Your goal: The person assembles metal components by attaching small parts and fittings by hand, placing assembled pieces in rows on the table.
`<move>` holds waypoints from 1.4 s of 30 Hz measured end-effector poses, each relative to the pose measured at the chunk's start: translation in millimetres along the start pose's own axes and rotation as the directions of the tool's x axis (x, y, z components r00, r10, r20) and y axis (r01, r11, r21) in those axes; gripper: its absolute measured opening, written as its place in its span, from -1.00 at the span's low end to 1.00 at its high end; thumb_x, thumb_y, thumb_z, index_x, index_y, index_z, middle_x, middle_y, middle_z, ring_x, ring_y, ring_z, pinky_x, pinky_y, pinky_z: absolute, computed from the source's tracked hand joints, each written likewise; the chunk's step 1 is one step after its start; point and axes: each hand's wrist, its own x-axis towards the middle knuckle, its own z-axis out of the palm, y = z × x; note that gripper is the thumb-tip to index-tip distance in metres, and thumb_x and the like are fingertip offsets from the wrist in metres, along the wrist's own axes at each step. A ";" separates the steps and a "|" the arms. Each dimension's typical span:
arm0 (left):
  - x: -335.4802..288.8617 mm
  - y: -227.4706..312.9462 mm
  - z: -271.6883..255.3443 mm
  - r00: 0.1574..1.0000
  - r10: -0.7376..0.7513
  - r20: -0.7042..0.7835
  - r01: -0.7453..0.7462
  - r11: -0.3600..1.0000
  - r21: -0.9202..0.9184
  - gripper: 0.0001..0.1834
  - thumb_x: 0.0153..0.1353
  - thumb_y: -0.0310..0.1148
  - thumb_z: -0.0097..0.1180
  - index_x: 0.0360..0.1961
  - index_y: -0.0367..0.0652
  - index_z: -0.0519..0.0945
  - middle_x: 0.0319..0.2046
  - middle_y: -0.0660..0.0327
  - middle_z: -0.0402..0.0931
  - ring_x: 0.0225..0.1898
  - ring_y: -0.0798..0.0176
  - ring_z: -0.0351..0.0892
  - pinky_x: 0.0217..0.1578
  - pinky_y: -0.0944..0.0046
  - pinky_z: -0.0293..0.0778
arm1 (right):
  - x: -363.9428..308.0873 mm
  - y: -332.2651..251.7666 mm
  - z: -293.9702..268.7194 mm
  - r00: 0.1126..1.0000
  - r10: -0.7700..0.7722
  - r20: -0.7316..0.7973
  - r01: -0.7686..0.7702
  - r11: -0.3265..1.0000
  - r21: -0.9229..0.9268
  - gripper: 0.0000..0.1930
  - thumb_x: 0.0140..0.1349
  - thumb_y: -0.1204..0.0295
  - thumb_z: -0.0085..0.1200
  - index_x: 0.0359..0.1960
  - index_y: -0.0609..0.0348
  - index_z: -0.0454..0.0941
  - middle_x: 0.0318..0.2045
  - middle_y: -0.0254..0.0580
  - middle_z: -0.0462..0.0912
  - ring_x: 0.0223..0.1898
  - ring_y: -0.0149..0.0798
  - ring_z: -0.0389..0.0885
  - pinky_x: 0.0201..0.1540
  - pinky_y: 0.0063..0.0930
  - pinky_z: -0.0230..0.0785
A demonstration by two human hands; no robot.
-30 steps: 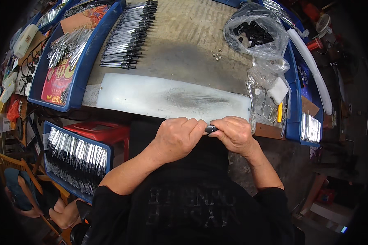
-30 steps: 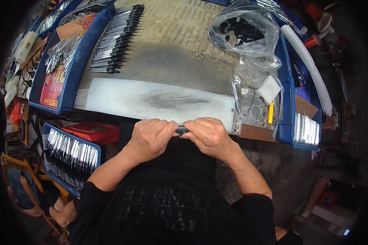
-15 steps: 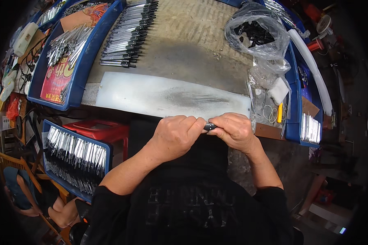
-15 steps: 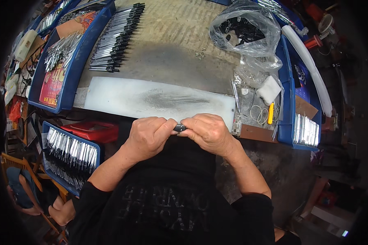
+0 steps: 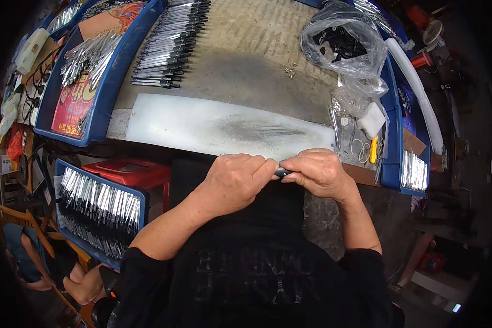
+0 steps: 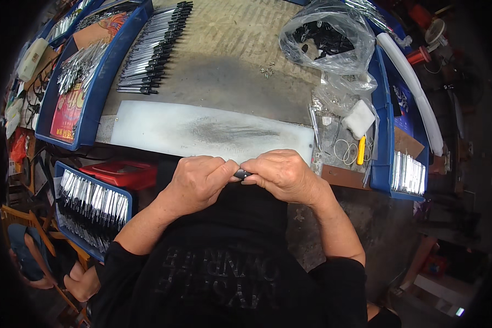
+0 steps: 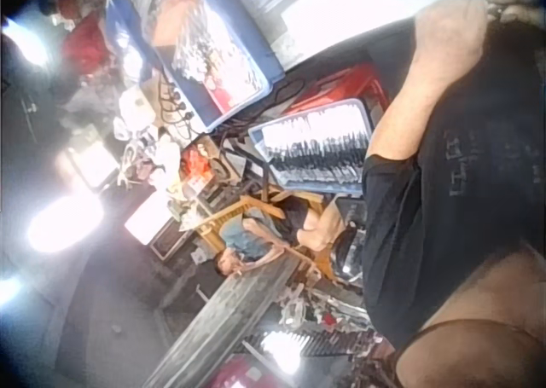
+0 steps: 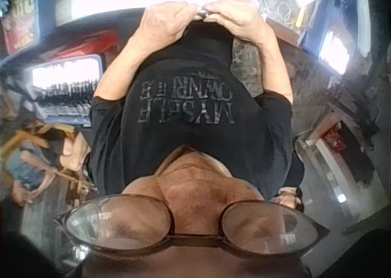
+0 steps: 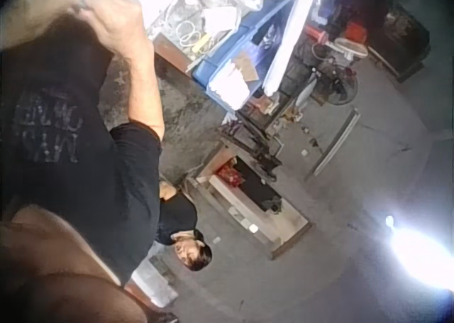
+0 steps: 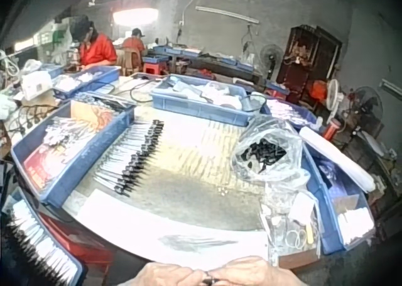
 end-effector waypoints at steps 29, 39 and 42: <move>-1.9 -0.8 9.3 0.993 -0.021 -0.115 0.038 0.989 0.145 -0.86 -0.01 -0.41 0.18 -0.46 -0.19 0.47 -0.72 0.27 0.26 -0.72 0.27 0.33 -0.72 0.29 0.25 | -5.3 3.6 17.6 0.976 0.075 -0.205 -0.085 0.996 -0.042 -0.78 -0.06 0.43 0.26 -0.38 0.24 0.57 -0.57 -0.18 0.59 -0.53 -0.18 0.60 -0.47 -0.41 0.43; 0.8 -4.8 6.1 0.997 -0.006 -0.082 0.014 0.994 0.104 -0.86 0.00 -0.41 0.17 -0.46 -0.20 0.46 -0.71 0.26 0.28 -0.70 0.25 0.38 -0.70 0.29 0.28 | -4.6 4.4 16.0 0.978 0.065 -0.196 -0.075 0.996 -0.045 -0.78 -0.07 0.45 0.26 -0.36 0.24 0.56 -0.57 -0.17 0.59 -0.52 -0.17 0.60 -0.46 -0.40 0.43; 0.8 -4.4 5.7 0.998 -0.004 -0.070 0.011 0.995 0.094 -0.85 0.00 -0.42 0.17 -0.45 -0.20 0.46 -0.71 0.26 0.28 -0.70 0.25 0.39 -0.70 0.29 0.29 | -4.9 7.6 13.2 0.985 0.033 -0.170 -0.043 0.997 -0.057 -0.78 -0.07 0.45 0.26 -0.36 0.24 0.56 -0.57 -0.17 0.58 -0.52 -0.17 0.60 -0.46 -0.40 0.42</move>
